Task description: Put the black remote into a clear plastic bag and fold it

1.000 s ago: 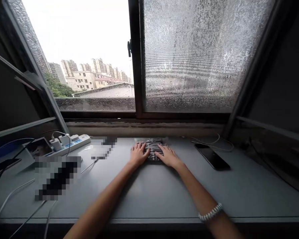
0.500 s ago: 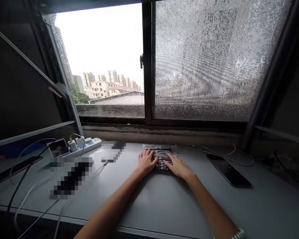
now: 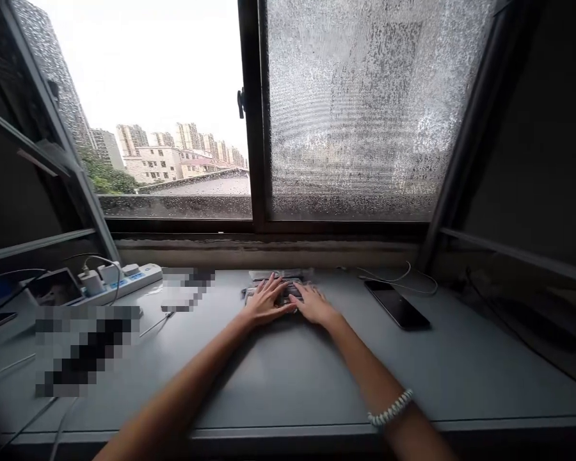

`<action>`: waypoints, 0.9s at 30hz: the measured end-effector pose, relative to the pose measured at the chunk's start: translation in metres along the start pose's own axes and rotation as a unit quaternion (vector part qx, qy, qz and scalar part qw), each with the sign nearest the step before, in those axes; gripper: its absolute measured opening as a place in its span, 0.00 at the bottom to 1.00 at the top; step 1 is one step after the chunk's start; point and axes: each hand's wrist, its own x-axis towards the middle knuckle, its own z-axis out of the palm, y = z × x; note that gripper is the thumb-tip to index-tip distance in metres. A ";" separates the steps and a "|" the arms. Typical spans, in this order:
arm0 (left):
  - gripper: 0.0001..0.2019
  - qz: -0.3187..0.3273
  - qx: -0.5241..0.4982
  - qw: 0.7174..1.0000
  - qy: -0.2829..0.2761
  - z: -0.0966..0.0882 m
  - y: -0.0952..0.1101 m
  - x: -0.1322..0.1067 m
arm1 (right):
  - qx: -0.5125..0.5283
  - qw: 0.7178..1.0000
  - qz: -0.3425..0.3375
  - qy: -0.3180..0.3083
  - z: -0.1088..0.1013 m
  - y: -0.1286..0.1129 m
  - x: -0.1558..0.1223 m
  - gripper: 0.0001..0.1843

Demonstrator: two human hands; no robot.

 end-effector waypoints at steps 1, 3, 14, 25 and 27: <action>0.36 0.003 -0.002 1.000 -0.007 0.000 0.000 0.001 | 0.001 1.000 0.001 0.001 0.000 0.000 0.001 0.33; 0.40 0.007 -0.003 1.000 -0.016 -0.001 -0.001 0.002 | 0.000 1.000 0.007 0.004 0.001 -0.001 0.001 0.31; 0.48 -0.007 -0.006 1.000 -0.025 0.002 -0.002 -0.002 | -0.024 0.999 0.015 0.015 0.007 0.002 0.002 0.30; 0.49 -0.033 -0.014 0.998 -0.052 0.002 -0.003 -0.002 | -0.034 0.999 0.006 0.011 0.007 0.004 0.005 0.30; 0.49 -0.033 -0.015 0.998 -0.054 0.002 -0.003 -0.002 | -0.032 0.999 0.009 0.008 0.006 0.002 0.004 0.30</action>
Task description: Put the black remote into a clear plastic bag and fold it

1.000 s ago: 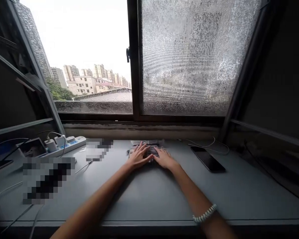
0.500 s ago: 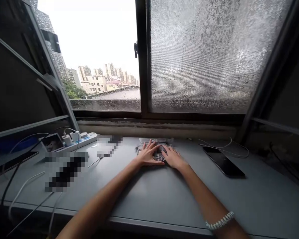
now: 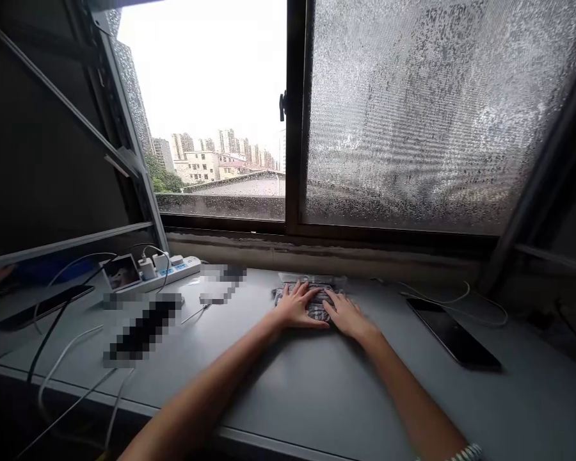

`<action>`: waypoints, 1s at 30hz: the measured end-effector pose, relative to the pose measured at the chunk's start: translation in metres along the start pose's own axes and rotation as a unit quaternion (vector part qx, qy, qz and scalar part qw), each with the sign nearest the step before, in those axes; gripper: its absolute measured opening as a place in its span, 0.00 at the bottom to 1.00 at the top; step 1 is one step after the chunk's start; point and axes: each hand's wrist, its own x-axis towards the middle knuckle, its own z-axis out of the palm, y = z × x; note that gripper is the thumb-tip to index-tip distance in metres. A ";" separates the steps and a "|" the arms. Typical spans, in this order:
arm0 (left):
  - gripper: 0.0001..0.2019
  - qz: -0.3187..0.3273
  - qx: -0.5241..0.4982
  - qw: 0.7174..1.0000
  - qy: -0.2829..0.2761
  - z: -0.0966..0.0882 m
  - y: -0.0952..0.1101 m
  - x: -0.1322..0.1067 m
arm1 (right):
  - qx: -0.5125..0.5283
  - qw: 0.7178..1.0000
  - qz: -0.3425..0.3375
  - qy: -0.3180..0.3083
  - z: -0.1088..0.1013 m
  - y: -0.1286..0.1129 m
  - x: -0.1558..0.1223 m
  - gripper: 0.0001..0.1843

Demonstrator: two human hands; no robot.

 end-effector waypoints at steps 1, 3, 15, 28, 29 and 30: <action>0.49 0.000 0.000 1.000 0.001 0.000 0.000 0.000 | 0.001 1.000 0.002 -0.001 -0.001 -0.001 0.000 0.30; 0.49 0.001 0.001 1.000 0.003 0.000 0.000 0.000 | 0.005 1.000 0.005 -0.001 -0.001 -0.001 -0.001 0.30; 0.46 -0.006 0.017 1.000 0.006 -0.002 0.002 0.001 | 0.041 0.997 -0.024 0.065 0.007 0.006 0.001 0.29; 0.51 0.005 -0.002 1.000 0.015 0.001 -0.005 0.003 | 0.040 0.988 -0.071 0.129 0.003 0.006 0.000 0.32; 0.51 0.009 0.001 1.000 0.019 0.002 -0.006 0.003 | 0.037 0.989 -0.073 0.121 0.004 0.006 0.000 0.32; 0.51 0.012 0.004 1.000 0.022 0.002 -0.006 0.002 | 0.033 0.990 -0.074 0.112 0.004 0.006 -0.001 0.33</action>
